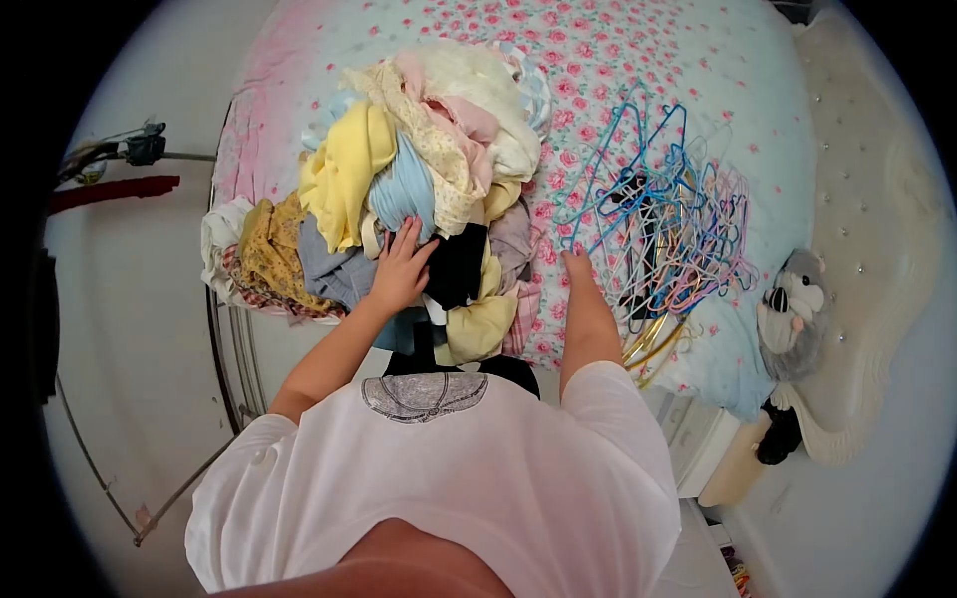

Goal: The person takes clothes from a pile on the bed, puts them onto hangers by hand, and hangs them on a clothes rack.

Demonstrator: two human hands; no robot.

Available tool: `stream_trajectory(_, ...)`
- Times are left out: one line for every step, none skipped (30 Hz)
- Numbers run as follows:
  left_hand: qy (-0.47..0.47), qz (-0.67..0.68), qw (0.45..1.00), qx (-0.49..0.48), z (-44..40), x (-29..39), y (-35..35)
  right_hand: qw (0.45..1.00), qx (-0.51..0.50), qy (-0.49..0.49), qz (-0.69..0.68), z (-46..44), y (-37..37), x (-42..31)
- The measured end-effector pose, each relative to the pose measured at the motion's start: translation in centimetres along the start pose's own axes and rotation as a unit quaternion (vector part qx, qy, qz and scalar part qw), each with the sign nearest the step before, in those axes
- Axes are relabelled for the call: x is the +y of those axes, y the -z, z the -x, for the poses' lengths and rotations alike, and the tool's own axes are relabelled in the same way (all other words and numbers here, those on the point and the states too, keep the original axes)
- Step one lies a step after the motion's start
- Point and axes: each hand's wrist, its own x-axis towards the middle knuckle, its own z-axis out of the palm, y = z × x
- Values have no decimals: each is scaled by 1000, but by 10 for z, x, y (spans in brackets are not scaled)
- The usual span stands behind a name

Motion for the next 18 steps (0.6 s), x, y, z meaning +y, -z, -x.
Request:
stream_trajectory(0, 4, 1000, 2, -1, 1, 2, 997, 3, 3, -72, -16, -9, 13)
stream_trajectory(0, 9, 1000, 10, -2, 0, 3, 988, -25, 7, -154, -22, -8, 11)
stream_trajectory(1, 16, 1000, 17, -1, 1, 3, 971, -52, 9, -234, -24, -5, 12)
stream_trajectory(2, 25, 999, 24, 1, 3, 3, 947, -77, 10, -310, -13, 2, 4)
stream_trajectory(1, 29, 999, 22, 2, 5, 3, 958, 34, -5, -284, -1, 5, -4)
stream_trajectory(0, 33, 999, 21, 2, 5, 3, 956, 145, -19, -254, 35, 12, -42)
stream_trajectory(-2, 35, 999, 21, 1, 6, 4, 941, 255, -32, -222, 65, 21, -76)
stream_trajectory(-4, 40, 999, 22, 1, 6, 5, 912, 265, -66, -305, 73, 27, -92)
stream_trajectory(-5, 46, 999, 22, 2, 7, 5, 875, 274, -100, -386, 77, 32, -105)
stream_trajectory(-6, 50, 998, 22, 3, 8, 6, 831, 278, -132, -463, 74, 34, -112)
stream_trajectory(-5, 55, 998, 26, 5, 9, 7, 849, 158, -104, -493, 64, 42, -109)
stream_trajectory(-5, 60, 998, 29, 6, 11, 8, 854, 35, -74, -515, 43, 55, -94)
stream_trajectory(-6, 65, 997, 34, 6, 12, 9, 841, -31, -55, -538, 45, 63, -97)
stream_trajectory(-9, 73, 997, 37, 6, 13, 12, 825, -98, -38, -556, 47, 71, -101)
stream_trajectory(-11, 80, 996, 38, 8, 15, 15, 804, -108, -37, -584, 69, 81, -126)
stream_trajectory(-13, 86, 995, 40, 8, 16, 18, 782, -118, -34, -611, 87, 87, -144)
stream_trajectory(-16, 88, 995, 42, 9, 16, 20, 779, -121, -33, -614, 73, 86, -138)
stream_trajectory(-19, 91, 995, 42, 12, 16, 21, 783, -134, -28, -607, 77, 87, -137)
